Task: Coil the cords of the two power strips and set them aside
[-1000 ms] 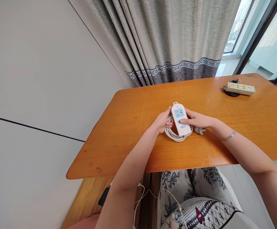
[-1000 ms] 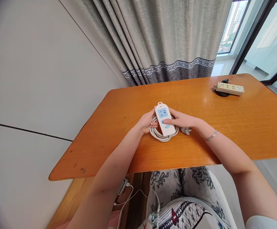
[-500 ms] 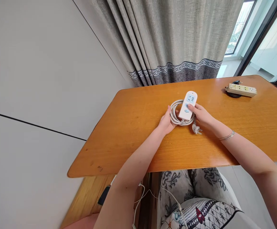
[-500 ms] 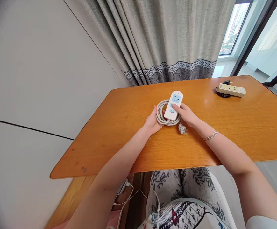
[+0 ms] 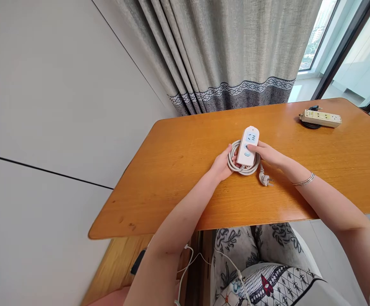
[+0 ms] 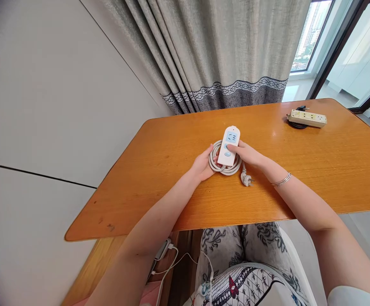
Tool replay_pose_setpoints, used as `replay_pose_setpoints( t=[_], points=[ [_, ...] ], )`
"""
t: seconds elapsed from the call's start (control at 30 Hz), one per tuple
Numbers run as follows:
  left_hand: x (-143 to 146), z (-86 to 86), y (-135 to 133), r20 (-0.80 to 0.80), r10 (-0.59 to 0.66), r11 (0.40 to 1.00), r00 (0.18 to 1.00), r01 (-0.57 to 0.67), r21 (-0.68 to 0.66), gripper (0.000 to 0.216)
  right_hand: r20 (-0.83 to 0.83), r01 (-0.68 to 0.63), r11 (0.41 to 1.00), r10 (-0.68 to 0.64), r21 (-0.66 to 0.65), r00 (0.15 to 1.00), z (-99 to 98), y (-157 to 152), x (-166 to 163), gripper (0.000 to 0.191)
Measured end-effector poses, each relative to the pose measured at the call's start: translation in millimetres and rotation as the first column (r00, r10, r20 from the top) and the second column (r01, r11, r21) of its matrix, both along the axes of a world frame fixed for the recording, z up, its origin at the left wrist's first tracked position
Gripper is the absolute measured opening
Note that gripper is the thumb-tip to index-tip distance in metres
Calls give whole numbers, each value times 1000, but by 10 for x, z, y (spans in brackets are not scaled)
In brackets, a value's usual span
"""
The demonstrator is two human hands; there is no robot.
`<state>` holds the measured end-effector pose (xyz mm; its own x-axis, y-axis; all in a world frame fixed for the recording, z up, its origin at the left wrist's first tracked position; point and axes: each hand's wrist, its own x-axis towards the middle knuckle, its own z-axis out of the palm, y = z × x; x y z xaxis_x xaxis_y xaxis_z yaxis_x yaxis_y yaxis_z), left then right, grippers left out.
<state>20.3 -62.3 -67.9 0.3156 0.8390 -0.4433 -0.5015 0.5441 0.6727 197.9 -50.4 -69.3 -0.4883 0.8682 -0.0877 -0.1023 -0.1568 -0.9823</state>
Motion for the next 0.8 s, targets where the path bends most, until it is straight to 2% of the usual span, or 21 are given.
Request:
replay_pose_setpoints(
  t=[0.1,0.2,0.27,0.33,0.43,0.53,0.63,0.7,0.8],
  points=[
    [79,-52,-17,-53,49,998,997,-51,-33,49,125,144,988,-150,53,981,-58,55,16,40],
    [102,-113,-22,-154,59,998,986,-53,45,42,224,264,961,-277,87,935,-78,114,68,61],
    [78,-150,-22,-280,44,988,959,0,156,36,244,242,966,-258,93,935,-56,131,156,54],
    [38,-186,-20,-428,45,962,903,76,263,27,265,224,969,-243,100,933,-17,123,327,38],
    [-8,-248,-8,-595,37,922,803,203,331,23,350,282,959,-270,17,897,56,65,797,20],
    [-16,-329,10,-711,24,875,703,329,356,26,515,436,893,-323,-111,794,145,-38,1475,16],
    [-11,-400,23,-790,66,807,609,433,401,25,619,503,854,-323,-136,716,253,-148,2152,25],
    [-12,-423,26,-824,104,762,557,489,426,23,703,563,825,-368,-56,609,320,-200,2491,28],
    [-20,-417,24,-854,148,714,499,544,441,21,845,554,822,-384,131,371,378,-225,2766,33]
  ],
)
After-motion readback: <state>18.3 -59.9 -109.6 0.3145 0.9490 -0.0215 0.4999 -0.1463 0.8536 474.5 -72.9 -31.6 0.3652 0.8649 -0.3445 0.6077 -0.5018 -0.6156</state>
